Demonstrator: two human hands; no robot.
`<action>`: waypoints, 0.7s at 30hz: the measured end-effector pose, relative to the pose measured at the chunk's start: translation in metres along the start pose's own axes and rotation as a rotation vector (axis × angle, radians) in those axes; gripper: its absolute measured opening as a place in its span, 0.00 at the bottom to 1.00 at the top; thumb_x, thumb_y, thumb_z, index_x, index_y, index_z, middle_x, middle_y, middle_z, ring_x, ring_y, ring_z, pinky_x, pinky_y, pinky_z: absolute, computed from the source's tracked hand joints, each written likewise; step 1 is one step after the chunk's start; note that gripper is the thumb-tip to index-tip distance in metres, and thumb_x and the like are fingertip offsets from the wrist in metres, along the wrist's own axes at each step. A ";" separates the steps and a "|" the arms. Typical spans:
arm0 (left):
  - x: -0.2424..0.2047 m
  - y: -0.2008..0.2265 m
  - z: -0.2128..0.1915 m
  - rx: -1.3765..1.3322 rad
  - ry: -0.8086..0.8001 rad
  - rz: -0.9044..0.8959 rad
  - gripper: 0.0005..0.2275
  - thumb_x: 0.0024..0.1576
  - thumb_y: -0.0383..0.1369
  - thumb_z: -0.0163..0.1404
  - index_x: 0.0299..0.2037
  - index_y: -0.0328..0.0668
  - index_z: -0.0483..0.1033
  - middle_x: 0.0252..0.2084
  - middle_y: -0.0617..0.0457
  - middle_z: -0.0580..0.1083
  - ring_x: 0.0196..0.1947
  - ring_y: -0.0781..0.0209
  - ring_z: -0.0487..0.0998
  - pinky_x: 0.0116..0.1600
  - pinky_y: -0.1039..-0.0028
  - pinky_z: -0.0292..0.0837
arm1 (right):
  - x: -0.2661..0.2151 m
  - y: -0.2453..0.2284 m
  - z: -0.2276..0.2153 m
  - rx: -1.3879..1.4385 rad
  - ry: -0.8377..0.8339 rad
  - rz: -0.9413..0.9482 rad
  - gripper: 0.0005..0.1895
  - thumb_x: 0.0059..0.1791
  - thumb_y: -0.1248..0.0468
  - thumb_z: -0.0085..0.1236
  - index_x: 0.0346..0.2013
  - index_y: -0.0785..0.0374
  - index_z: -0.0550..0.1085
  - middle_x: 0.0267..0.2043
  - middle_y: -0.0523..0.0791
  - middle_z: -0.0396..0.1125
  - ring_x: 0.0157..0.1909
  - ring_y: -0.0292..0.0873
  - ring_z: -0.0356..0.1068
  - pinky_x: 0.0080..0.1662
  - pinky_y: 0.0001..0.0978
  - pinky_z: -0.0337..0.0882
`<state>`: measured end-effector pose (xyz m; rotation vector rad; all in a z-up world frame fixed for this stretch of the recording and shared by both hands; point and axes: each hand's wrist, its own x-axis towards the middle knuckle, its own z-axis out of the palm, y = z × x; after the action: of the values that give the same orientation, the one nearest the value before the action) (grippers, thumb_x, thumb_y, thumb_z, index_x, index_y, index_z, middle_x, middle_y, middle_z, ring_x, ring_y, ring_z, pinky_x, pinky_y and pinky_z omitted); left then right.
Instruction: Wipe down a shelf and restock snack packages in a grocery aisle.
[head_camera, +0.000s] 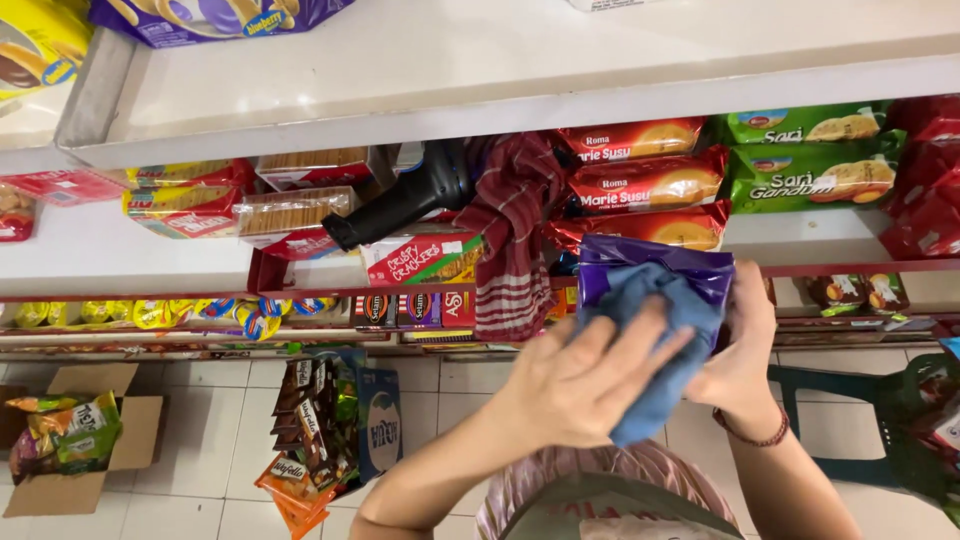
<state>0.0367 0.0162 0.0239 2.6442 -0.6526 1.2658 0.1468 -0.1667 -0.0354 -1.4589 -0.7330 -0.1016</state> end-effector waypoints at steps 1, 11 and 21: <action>-0.002 -0.005 0.006 0.074 0.008 0.016 0.20 0.63 0.37 0.52 0.63 0.39 0.81 0.64 0.47 0.71 0.51 0.55 0.68 0.54 0.68 0.67 | 0.000 -0.001 -0.001 -0.025 0.003 0.008 0.43 0.36 0.64 0.70 0.64 0.66 0.63 0.55 0.44 0.67 0.55 0.35 0.68 0.60 0.25 0.69; 0.007 0.009 0.015 -0.215 0.147 -0.434 0.29 0.54 0.46 0.56 0.65 0.40 0.72 0.70 0.28 0.59 0.69 0.33 0.63 0.71 0.48 0.58 | 0.000 -0.001 -0.009 0.171 -0.132 0.168 0.49 0.36 0.64 0.72 0.67 0.68 0.57 0.63 0.49 0.61 0.63 0.40 0.64 0.64 0.34 0.65; -0.005 0.027 0.041 -0.473 0.213 -0.395 0.23 0.64 0.51 0.45 0.66 0.54 0.75 0.76 0.41 0.62 0.76 0.32 0.64 0.76 0.42 0.55 | -0.034 0.063 -0.033 0.706 -0.376 0.291 0.52 0.47 0.55 0.68 0.78 0.62 0.50 0.78 0.53 0.48 0.77 0.54 0.50 0.73 0.49 0.53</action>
<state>0.0512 -0.0191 -0.0080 2.0845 -0.3211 1.0923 0.1634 -0.2006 -0.1045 -0.8878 -0.7448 0.6146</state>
